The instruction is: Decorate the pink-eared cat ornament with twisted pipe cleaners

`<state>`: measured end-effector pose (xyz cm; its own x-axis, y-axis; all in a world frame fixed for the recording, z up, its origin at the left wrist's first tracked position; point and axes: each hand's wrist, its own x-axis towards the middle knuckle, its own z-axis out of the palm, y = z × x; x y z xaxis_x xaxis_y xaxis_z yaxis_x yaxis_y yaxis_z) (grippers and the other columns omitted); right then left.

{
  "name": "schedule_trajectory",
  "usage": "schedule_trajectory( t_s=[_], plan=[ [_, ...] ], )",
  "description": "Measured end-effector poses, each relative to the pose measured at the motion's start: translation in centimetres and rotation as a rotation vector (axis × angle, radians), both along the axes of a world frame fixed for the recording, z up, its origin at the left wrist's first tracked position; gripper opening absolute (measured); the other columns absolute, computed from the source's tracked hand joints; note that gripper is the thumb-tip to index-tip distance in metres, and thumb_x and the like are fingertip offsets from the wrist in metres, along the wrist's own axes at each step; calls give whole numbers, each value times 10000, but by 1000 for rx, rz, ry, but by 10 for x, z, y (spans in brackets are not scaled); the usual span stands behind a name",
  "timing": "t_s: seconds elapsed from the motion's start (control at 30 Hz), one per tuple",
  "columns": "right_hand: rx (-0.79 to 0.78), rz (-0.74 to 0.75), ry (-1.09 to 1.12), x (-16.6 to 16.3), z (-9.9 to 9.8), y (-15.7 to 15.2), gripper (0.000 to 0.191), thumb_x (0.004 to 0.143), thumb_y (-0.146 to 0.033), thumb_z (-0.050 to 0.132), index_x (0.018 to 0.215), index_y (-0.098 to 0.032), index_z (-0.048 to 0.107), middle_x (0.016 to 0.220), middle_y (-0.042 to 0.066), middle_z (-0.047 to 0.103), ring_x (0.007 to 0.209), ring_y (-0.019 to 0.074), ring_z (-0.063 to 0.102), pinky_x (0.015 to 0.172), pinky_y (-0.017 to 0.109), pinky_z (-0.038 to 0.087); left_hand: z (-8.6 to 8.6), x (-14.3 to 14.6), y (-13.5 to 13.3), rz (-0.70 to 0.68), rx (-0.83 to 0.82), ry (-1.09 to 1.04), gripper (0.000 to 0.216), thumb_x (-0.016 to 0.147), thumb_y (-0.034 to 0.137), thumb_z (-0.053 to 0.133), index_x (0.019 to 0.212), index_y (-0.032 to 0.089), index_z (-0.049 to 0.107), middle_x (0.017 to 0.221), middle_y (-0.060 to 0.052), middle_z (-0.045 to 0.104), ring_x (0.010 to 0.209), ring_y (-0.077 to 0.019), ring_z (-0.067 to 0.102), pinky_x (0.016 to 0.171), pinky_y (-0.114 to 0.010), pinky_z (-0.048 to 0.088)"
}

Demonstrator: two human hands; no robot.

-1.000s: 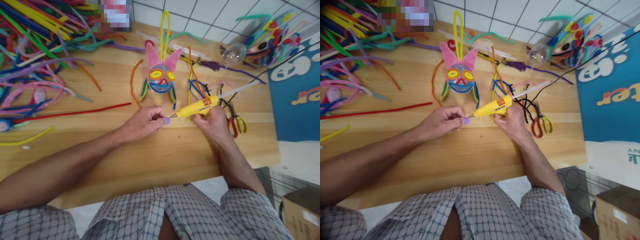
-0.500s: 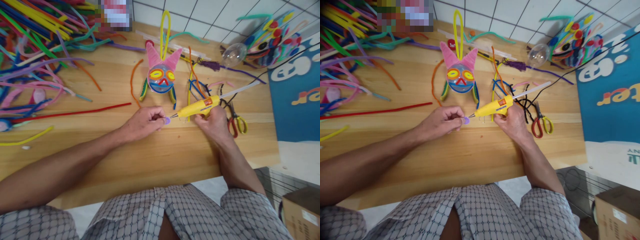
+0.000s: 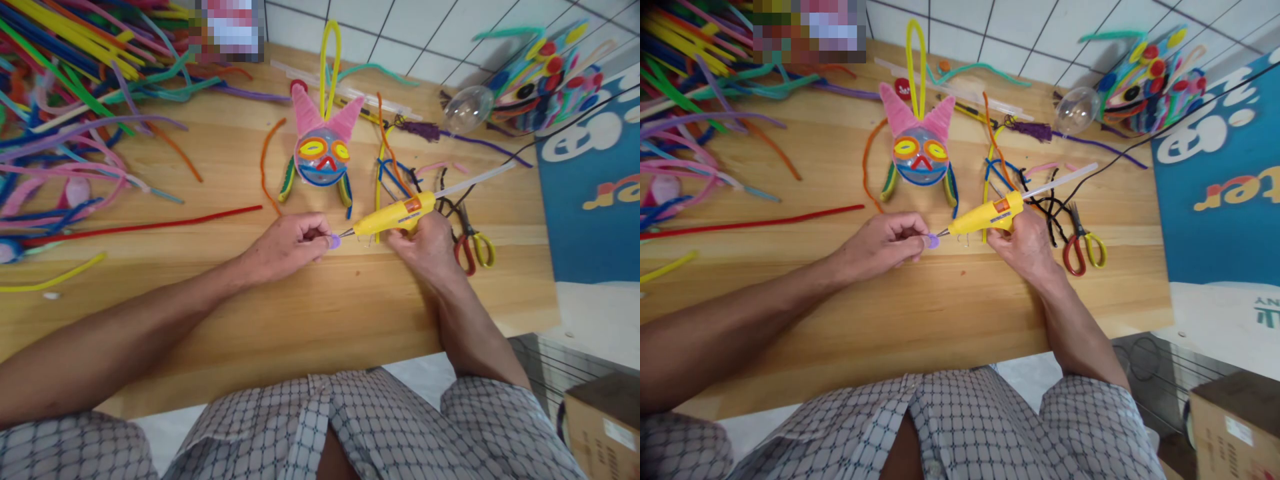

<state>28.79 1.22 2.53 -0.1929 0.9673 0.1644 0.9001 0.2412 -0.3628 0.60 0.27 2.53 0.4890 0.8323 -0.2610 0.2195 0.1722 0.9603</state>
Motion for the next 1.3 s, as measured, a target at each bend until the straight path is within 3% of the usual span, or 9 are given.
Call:
schedule_trajectory(
  t_s=[1.3],
  plan=[
    [-25,-40,-13,-1,0,0,88,754,-253,645,744,-254,558,712,63,654,746,281,662,730,427,570,-5,-2,-1,0,27,-22,184,937,334,648,841,179,627,637,39,637,503,-75,488,509,-197,369]
  ],
)
